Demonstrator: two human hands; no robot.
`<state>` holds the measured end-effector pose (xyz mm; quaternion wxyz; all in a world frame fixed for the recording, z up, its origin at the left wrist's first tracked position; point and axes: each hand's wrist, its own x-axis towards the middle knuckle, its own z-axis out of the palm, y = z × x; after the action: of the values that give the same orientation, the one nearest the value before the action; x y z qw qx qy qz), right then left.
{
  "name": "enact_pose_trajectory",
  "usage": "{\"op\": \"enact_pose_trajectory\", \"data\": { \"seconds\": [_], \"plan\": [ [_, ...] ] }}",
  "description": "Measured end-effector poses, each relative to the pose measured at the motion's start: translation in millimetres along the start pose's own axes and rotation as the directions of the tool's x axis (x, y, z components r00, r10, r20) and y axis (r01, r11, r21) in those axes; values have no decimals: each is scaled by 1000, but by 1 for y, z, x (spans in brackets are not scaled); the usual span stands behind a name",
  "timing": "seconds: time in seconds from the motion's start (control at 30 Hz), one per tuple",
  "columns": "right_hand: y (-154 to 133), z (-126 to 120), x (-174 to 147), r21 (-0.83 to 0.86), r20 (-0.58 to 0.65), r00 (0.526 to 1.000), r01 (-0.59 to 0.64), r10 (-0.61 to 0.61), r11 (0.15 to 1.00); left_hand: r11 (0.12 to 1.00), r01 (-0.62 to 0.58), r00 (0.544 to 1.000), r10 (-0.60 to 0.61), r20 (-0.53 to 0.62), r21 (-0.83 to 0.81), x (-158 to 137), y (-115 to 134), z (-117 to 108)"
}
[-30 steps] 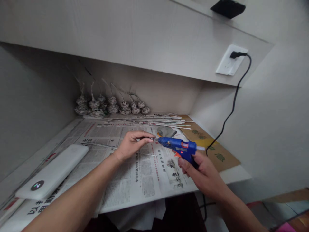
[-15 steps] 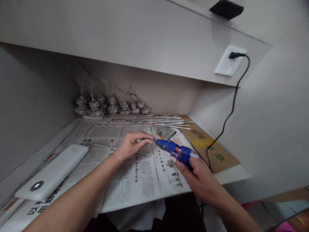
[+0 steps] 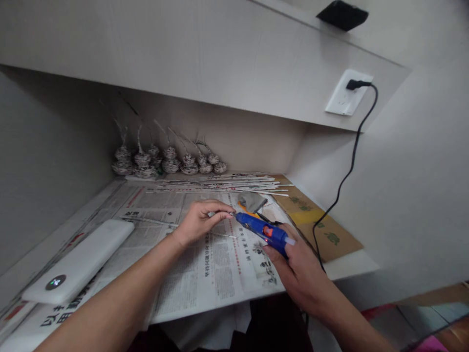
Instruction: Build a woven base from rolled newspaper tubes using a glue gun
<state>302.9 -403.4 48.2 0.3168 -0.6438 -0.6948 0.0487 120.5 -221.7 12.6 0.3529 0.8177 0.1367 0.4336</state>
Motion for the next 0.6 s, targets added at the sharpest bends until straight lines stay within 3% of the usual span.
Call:
{"op": "enact_pose_trajectory", "data": {
  "seconds": [0.23,0.4,0.6],
  "plan": [
    [-4,-8,-3,-99,22,1000,22,-20,995,1000,3,1000,-2,-22,31,0,-3,-1],
    [28,-13,-4,-226,-43,998,24,-34,974,999,26,996,-22,-86,48,1,-2,-2],
    [101,-13,8,-270,-178,945,-314,273,910,998,38,994,-33,-103,49,0,-2,-2]
  ]
}}
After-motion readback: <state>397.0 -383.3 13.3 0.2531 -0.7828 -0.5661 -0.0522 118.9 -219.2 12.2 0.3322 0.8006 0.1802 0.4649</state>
